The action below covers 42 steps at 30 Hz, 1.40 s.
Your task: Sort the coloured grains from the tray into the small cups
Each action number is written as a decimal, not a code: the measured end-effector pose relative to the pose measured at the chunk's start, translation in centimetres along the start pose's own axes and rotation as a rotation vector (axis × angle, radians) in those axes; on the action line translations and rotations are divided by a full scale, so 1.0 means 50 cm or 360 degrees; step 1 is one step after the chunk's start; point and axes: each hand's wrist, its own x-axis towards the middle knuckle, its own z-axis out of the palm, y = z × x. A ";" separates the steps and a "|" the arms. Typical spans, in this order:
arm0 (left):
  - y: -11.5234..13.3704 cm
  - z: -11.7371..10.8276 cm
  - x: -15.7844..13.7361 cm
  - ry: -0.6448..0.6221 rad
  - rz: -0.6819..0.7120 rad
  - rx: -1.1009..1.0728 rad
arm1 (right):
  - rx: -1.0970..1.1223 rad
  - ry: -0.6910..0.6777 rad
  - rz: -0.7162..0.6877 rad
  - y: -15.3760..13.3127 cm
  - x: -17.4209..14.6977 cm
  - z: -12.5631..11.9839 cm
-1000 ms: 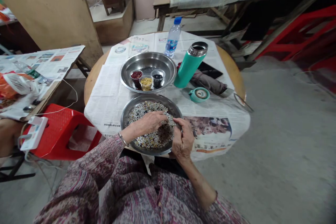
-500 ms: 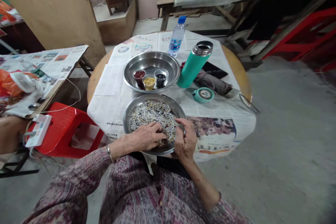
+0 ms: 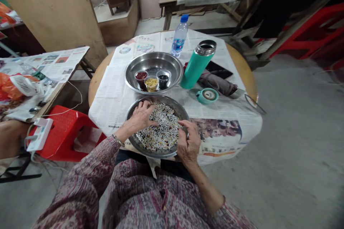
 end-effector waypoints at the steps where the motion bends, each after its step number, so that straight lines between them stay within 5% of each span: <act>1: -0.001 0.006 0.002 -0.0017 0.0010 -0.0033 | 0.0001 -0.0002 -0.0004 0.000 0.000 0.000; 6: 0.006 0.027 -0.002 -0.0090 0.0095 -0.0252 | -0.0008 0.0008 -0.0015 -0.001 0.000 0.000; 11: 0.067 0.029 -0.047 -0.0245 0.0295 -0.0415 | -0.0006 -0.0002 0.0003 -0.004 -0.001 -0.001; 18: 0.113 0.046 -0.055 -0.0260 0.0751 -0.0151 | -0.0021 -0.0010 0.0011 0.001 -0.003 -0.002; 24: 0.054 0.015 -0.029 -0.0114 0.0276 0.0198 | 0.0000 -0.0003 -0.0002 0.001 -0.001 -0.001; 29: 0.018 -0.023 -0.069 -0.0098 -0.0149 0.0292 | 0.0015 0.0003 -0.0003 -0.002 0.000 -0.001; 35: 0.032 -0.016 -0.116 -0.0179 -0.0147 0.0069 | 0.0006 0.0010 0.0003 0.000 -0.001 0.000; 42: 0.069 0.029 -0.044 -0.0142 -0.0089 -0.0468 | -0.0013 0.0003 -0.0014 0.001 -0.001 -0.001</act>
